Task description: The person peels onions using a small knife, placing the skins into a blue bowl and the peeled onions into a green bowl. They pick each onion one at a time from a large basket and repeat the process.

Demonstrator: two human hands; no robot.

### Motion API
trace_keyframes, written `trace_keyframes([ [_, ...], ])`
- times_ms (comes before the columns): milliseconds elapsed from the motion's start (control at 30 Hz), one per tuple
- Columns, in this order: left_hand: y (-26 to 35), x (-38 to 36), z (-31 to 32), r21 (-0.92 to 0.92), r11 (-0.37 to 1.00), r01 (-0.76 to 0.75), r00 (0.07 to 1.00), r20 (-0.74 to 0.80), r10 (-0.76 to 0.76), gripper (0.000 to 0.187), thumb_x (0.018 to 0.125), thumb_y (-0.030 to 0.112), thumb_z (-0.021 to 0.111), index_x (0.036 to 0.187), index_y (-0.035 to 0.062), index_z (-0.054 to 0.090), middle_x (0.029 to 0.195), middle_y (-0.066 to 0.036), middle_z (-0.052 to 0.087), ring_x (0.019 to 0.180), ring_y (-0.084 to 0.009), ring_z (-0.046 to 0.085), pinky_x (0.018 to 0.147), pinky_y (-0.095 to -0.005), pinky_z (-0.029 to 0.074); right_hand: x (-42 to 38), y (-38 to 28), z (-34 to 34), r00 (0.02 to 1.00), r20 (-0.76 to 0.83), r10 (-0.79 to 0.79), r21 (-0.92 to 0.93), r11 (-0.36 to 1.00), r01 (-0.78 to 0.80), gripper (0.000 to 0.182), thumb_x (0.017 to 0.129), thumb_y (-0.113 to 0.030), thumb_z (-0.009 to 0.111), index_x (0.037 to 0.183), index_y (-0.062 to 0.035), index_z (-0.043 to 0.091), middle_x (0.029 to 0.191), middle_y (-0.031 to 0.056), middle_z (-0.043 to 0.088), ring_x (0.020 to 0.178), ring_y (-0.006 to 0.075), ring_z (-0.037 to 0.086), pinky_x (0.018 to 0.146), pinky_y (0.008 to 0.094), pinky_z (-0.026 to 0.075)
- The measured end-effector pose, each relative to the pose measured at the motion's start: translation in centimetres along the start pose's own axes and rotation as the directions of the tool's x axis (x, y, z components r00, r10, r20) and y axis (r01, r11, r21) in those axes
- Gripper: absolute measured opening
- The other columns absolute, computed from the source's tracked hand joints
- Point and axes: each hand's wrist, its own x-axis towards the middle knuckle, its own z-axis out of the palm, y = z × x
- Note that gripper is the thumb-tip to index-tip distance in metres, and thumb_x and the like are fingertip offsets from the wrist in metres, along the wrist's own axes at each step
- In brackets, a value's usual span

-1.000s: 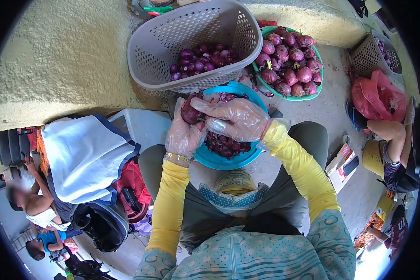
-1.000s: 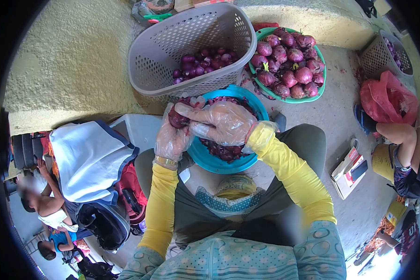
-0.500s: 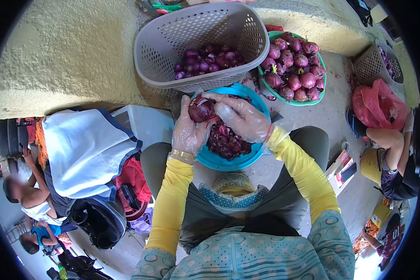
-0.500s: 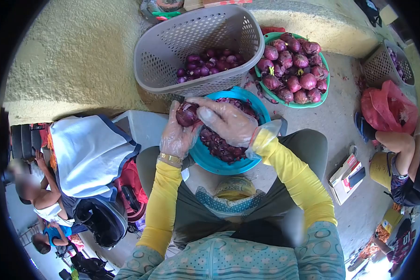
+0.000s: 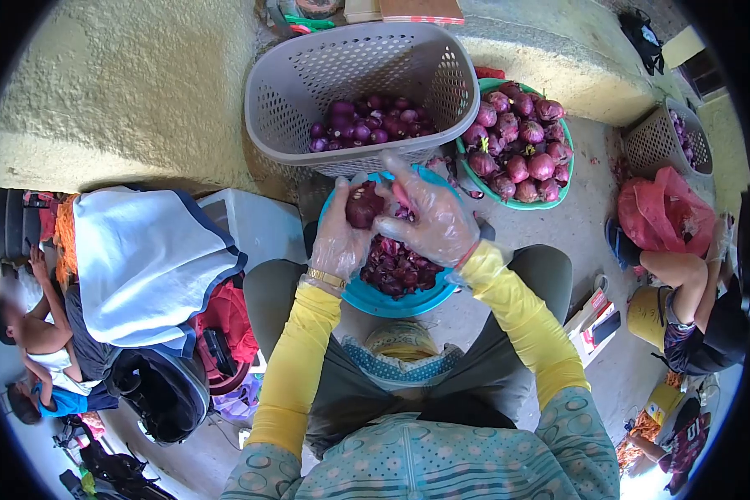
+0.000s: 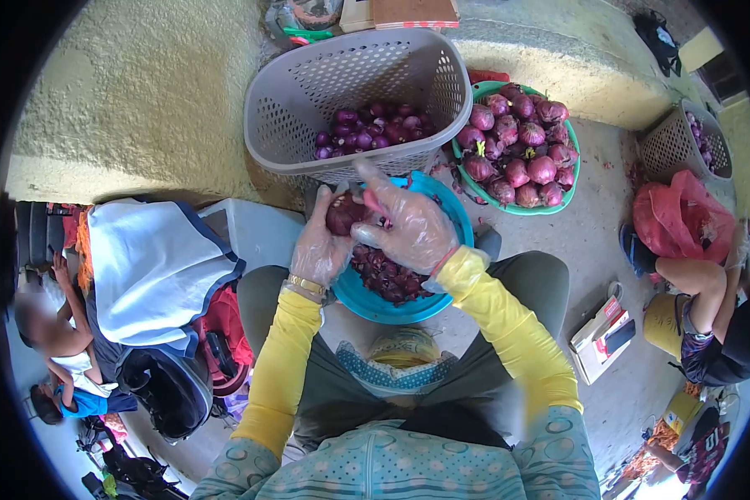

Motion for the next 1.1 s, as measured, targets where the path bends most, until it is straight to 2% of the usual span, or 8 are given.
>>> trace_keyframes([
  [267, 0.1, -0.7, 0.1, 0.243, 0.967, -0.079, 0.996, 0.065, 0.065, 0.029, 0.106, 0.036, 0.057, 0.118, 0.0103, 0.059, 0.116, -0.006, 0.064, 0.103, -0.0161, 0.064, 0.086, -0.0365, 0.056, 0.3, 1.2, 0.7, 0.998, 0.052, -0.031, -0.052, 0.998, 0.034, 0.083, 0.084, -0.013, 0.078, 0.156, -0.0067, 0.038, 0.099, 0.0153, 0.07, 0.083, 0.0216, 0.064, 0.086, 0.0334, 0.054],
  [367, 0.2, -1.0, 0.9, 0.318, 0.942, -0.109, 0.994, 0.009, 0.113, 0.031, 0.107, 0.035, 0.054, 0.124, 0.0084, 0.058, 0.114, -0.007, 0.064, 0.107, -0.0169, 0.063, 0.091, -0.0378, 0.055, 0.5, 1.7, 1.2, 0.997, -0.032, -0.076, 0.129, 0.989, 0.079, 0.081, 0.086, -0.01, 0.075, 0.156, -0.0036, 0.036, 0.105, 0.0143, 0.074, 0.089, 0.0189, 0.069, 0.09, 0.0332, 0.054],
  [433, 0.4, -1.2, 1.5, 0.34, 0.931, -0.137, 0.99, 0.021, 0.138, 0.032, 0.107, 0.034, 0.054, 0.125, 0.0083, 0.057, 0.116, -0.006, 0.064, 0.107, -0.0168, 0.063, 0.092, -0.0378, 0.055, 0.5, 1.6, 1.1, 0.996, -0.059, 0.068, 0.135, 0.989, -0.059, 0.078, 0.086, -0.009, 0.071, 0.156, -0.0036, 0.036, 0.101, 0.0154, 0.074, 0.089, 0.029, 0.072, 0.086, 0.0376, 0.055],
  [667, 0.2, -1.0, 1.3, 0.387, 0.901, -0.196, 0.98, 0.044, 0.194, 0.033, 0.106, 0.034, 0.057, 0.126, 0.0079, 0.057, 0.12, -0.004, 0.062, 0.108, -0.0141, 0.062, 0.093, -0.0368, 0.054, 0.6, 1.4, 1.1, 0.988, -0.101, 0.118, 0.12, 0.987, -0.106, 0.076, 0.086, -0.01, 0.07, 0.154, -0.001, 0.037, 0.096, 0.0146, 0.075, 0.088, 0.028, 0.073, 0.086, 0.0378, 0.056],
  [733, 0.1, -0.9, 1.2, 0.39, 0.9, -0.196, 0.98, 0.047, 0.194, 0.032, 0.106, 0.033, 0.057, 0.126, 0.0078, 0.057, 0.12, -0.004, 0.062, 0.107, -0.0135, 0.062, 0.093, -0.0361, 0.054, 0.7, 1.1, 1.1, 0.992, -0.125, 0.017, 0.093, 0.996, -0.005, 0.076, 0.086, -0.01, 0.069, 0.154, -0.0012, 0.037, 0.093, 0.0158, 0.074, 0.085, 0.0314, 0.073, 0.083, 0.0389, 0.056],
  [933, -0.6, -0.4, 0.6, 0.403, 0.88, -0.251, 0.968, 0.097, 0.232, 0.028, 0.105, 0.029, 0.059, 0.122, 0.0069, 0.058, 0.118, -0.004, 0.062, 0.105, -0.0135, 0.062, 0.092, -0.0349, 0.054, 0.6, 2.0, 1.7, 0.985, -0.162, 0.059, 0.021, 0.998, -0.056, 0.075, 0.084, -0.01, 0.07, 0.152, 0.0001, 0.039, 0.086, 0.0178, 0.071, 0.076, 0.0362, 0.069, 0.076, 0.0424, 0.055],
  [1067, 0.3, -1.2, 2.3, 0.375, 0.883, -0.283, 0.957, 0.052, 0.285, 0.03, 0.105, 0.03, 0.06, 0.122, 0.0049, 0.058, 0.116, -0.005, 0.062, 0.105, -0.0155, 0.062, 0.095, -0.0371, 0.055, 0.3, 2.5, 1.2, 0.978, -0.138, 0.154, -0.06, 0.985, -0.164, 0.074, 0.084, -0.011, 0.07, 0.151, 0.0005, 0.042, 0.084, 0.0172, 0.07, 0.075, 0.0338, 0.068, 0.076, 0.0416, 0.055],
  [1100, 0.5, -1.0, 2.1, 0.383, 0.862, -0.333, 0.94, 0.067, 0.334, 0.035, 0.105, 0.033, 0.059, 0.124, 0.0037, 0.057, 0.119, -0.009, 0.062, 0.107, -0.0198, 0.065, 0.096, -0.0393, 0.056, 0.3, 2.7, 1.1, 0.979, -0.068, 0.195, -0.013, 0.981, -0.196, 0.076, 0.083, -0.011, 0.073, 0.151, 0.0021, 0.041, 0.085, 0.0144, 0.07, 0.078, 0.026, 0.068, 0.079, 0.0376, 0.055],
])
